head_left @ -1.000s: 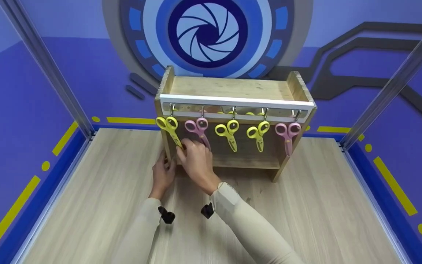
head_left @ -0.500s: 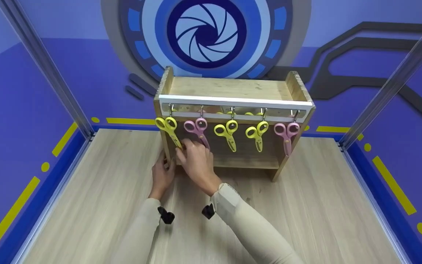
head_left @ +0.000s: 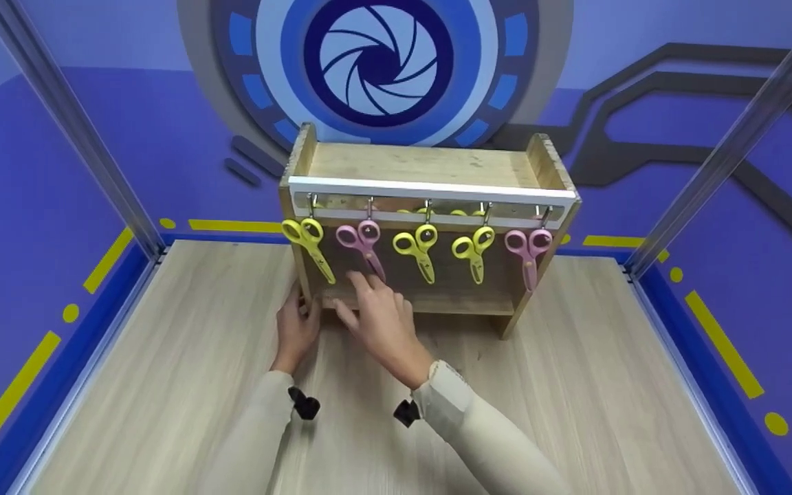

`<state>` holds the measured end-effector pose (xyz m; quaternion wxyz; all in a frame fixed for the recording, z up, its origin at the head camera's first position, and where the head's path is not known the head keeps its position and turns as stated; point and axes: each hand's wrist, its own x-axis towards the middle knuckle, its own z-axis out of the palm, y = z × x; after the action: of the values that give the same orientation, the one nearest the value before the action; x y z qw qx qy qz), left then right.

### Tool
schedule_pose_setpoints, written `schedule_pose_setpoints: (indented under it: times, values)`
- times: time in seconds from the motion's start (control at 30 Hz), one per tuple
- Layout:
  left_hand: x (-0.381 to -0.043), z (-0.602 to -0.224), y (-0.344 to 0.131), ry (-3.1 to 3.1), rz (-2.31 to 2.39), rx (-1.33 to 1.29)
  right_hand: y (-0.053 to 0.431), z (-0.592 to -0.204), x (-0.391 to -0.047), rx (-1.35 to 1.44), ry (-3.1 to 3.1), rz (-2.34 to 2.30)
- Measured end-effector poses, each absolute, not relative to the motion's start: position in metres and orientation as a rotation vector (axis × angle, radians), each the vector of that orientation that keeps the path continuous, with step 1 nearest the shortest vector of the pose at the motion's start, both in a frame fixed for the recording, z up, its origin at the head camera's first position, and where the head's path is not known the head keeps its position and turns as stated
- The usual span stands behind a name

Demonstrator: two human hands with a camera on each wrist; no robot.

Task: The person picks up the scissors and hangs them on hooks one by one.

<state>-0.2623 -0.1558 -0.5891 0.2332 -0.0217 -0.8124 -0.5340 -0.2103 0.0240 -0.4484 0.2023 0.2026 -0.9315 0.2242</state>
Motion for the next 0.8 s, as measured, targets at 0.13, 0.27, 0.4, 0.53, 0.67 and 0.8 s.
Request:
schedule_pose_setpoints:
  times: [0.13, 0.27, 0.4, 0.53, 0.67, 0.8]
  values:
    - [-0.262, -0.586, -0.157, -2.290, -1.466, 0.011, 0.035, -0.450, -0.202, 0.591, -2.655, 0.553]
    - [-0.260, -0.584, -0.157, -2.289, -1.489, 0.025, 0.048, -0.453, -0.194, 0.636, -2.684, 0.495]
    - [-0.260, -0.584, -0.156, -2.280, -1.512, 0.008, 0.066, -0.459, -0.188, 0.719, -2.700, 0.491]
    - [-0.260, -0.586, -0.155, -2.281, -1.529, 0.015, 0.087, -0.468, -0.181, 0.842, -2.711, 0.524]
    - [-0.261, -0.587, -0.155, -2.278, -1.538, 0.010, 0.109, -0.483, -0.177, 0.923, -2.640, 0.551]
    - [-0.261, -0.586, -0.155, -2.297, -1.537, 0.014, 0.134, -0.502, -0.176, 0.941, -2.482, 0.583]
